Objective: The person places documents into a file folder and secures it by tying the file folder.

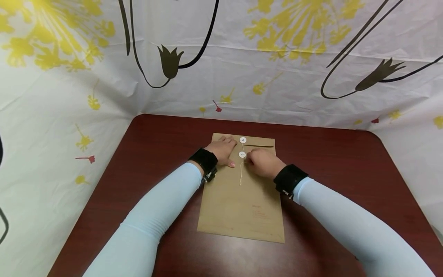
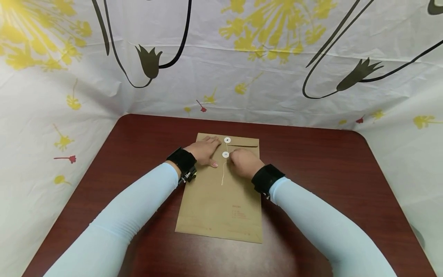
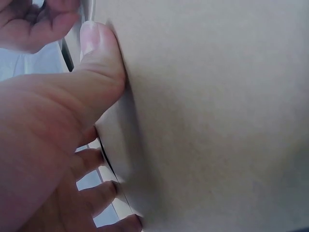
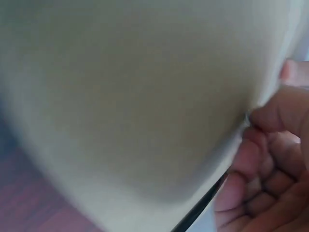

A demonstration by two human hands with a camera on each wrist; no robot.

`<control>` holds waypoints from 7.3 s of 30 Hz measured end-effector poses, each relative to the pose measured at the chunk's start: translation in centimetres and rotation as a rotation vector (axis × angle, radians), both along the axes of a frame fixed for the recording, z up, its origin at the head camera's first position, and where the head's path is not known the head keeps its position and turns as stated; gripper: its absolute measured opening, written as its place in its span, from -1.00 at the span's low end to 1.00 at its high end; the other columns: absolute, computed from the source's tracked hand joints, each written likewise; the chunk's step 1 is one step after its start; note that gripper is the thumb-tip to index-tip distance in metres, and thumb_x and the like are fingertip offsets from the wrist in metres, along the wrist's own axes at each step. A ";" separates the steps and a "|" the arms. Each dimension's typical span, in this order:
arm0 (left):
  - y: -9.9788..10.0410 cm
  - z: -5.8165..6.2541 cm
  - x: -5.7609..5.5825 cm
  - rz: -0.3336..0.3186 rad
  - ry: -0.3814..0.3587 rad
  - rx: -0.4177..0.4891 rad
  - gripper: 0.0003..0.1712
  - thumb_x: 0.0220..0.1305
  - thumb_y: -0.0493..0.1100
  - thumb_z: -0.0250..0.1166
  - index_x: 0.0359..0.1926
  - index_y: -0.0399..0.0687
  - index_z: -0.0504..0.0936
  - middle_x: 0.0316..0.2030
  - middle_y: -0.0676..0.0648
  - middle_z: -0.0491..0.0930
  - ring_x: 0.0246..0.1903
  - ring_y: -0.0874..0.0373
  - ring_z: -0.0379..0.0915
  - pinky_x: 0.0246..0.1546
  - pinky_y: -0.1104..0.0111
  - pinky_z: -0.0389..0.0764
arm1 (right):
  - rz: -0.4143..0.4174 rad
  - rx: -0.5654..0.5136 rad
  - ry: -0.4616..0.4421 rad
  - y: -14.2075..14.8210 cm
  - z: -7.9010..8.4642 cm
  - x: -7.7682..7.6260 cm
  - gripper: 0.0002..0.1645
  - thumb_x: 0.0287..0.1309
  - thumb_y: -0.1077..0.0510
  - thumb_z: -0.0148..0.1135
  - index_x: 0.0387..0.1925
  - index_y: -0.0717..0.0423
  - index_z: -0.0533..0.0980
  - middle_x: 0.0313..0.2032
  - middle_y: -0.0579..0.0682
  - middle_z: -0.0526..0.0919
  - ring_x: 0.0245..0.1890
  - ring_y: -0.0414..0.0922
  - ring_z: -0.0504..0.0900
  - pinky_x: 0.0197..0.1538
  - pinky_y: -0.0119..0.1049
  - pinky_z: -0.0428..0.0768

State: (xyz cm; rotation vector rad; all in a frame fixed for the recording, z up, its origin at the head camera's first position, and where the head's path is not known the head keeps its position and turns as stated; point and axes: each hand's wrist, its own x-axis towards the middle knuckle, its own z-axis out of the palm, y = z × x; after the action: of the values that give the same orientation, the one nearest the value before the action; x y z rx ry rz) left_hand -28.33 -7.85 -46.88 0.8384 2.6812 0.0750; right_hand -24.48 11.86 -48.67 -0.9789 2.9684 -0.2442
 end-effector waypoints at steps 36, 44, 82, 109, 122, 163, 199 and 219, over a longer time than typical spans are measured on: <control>-0.2 0.1 0.4 0.015 -0.004 0.026 0.04 0.23 0.23 0.34 0.55 -0.06 0.08 0.58 -0.17 -0.08 0.55 -0.19 -0.19 0.46 -0.09 0.09 | -0.036 -0.260 0.005 -0.8 -0.6 3.0 -0.96 0.16 0.23 0.37 -0.35 0.02 0.65 -0.38 -0.14 0.64 -0.33 -0.21 0.56 -0.16 -0.24 0.57; -0.3 -0.2 0.3 0.021 -0.014 0.039 0.05 0.22 0.22 0.35 0.55 -0.06 0.07 0.58 -0.18 -0.08 0.55 -0.20 -0.21 0.46 -0.10 0.06 | -0.323 -0.269 -0.078 -0.2 -0.7 2.1 -0.88 0.21 0.10 0.34 -0.35 0.02 0.55 -0.47 -0.08 0.61 -0.48 -0.16 0.53 -0.37 -0.24 0.49; 0.0 -0.5 -0.2 0.002 0.003 0.005 0.09 0.22 0.31 0.31 0.57 -0.03 0.04 0.59 -0.11 -0.09 0.56 -0.16 -0.20 0.49 0.03 0.07 | -0.067 0.030 0.058 -2.1 -0.1 -4.6 -0.89 0.28 0.25 0.20 -0.39 0.15 0.57 -0.44 0.04 0.63 -0.33 0.00 0.62 -0.15 -0.09 0.60; -0.9 -0.3 0.0 0.017 0.008 0.017 0.07 0.21 0.29 0.33 0.56 -0.05 0.07 0.59 -0.13 -0.08 0.56 -0.15 -0.18 0.49 0.02 0.07 | 0.125 -0.033 0.058 -2.8 -0.5 -0.3 -0.86 0.28 0.26 0.21 -0.43 0.11 0.56 -0.50 -0.05 0.53 -0.43 -0.11 0.54 -0.23 -0.15 0.57; -0.3 -0.3 0.2 -0.001 0.039 -0.010 0.09 0.20 0.31 0.32 0.56 -0.06 0.06 0.58 -0.14 -0.05 0.55 -0.16 -0.13 0.47 -0.01 0.13 | -0.024 0.058 0.079 -2.7 -0.3 -4.3 -0.87 0.33 0.27 0.16 -0.37 0.17 0.56 -0.44 0.04 0.62 -0.33 -0.02 0.64 -0.16 -0.10 0.62; 0.0 -0.6 0.0 0.034 0.002 0.000 0.09 0.22 0.31 0.31 0.57 -0.02 0.04 0.59 -0.11 -0.11 0.56 -0.13 -0.22 0.47 -0.05 0.07 | -0.033 0.114 0.166 -2.0 -0.8 -3.9 -0.89 0.31 0.23 0.21 -0.30 0.22 0.56 -0.46 0.07 0.60 -0.32 0.02 0.65 -0.20 -0.10 0.63; -0.1 -0.2 0.4 -0.004 0.023 -0.001 0.05 0.23 0.27 0.32 0.55 -0.08 0.08 0.58 -0.16 -0.06 0.55 -0.17 -0.17 0.51 0.08 0.03 | -0.181 0.042 0.031 4.4 -1.0 0.1 -0.15 0.23 -0.26 0.28 0.37 0.16 0.36 0.34 0.22 0.38 0.33 0.23 0.37 0.23 0.22 0.43; 1.1 0.2 -0.5 0.023 -0.004 0.011 0.04 0.28 0.26 0.28 0.57 -0.09 0.04 0.59 -0.19 -0.14 0.55 -0.22 -0.23 0.48 -0.05 0.06 | -0.203 0.144 -0.071 5.9 -0.6 -1.8 -0.10 0.34 -0.31 0.14 0.45 0.19 0.26 0.45 0.25 0.25 0.42 0.21 0.29 0.25 0.25 0.42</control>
State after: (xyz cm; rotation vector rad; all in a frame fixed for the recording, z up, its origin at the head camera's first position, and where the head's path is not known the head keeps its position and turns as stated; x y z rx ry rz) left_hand -28.82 -6.77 -46.66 0.8097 2.6895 0.0963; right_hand -26.29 17.76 -49.28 -0.6411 2.9703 -0.0634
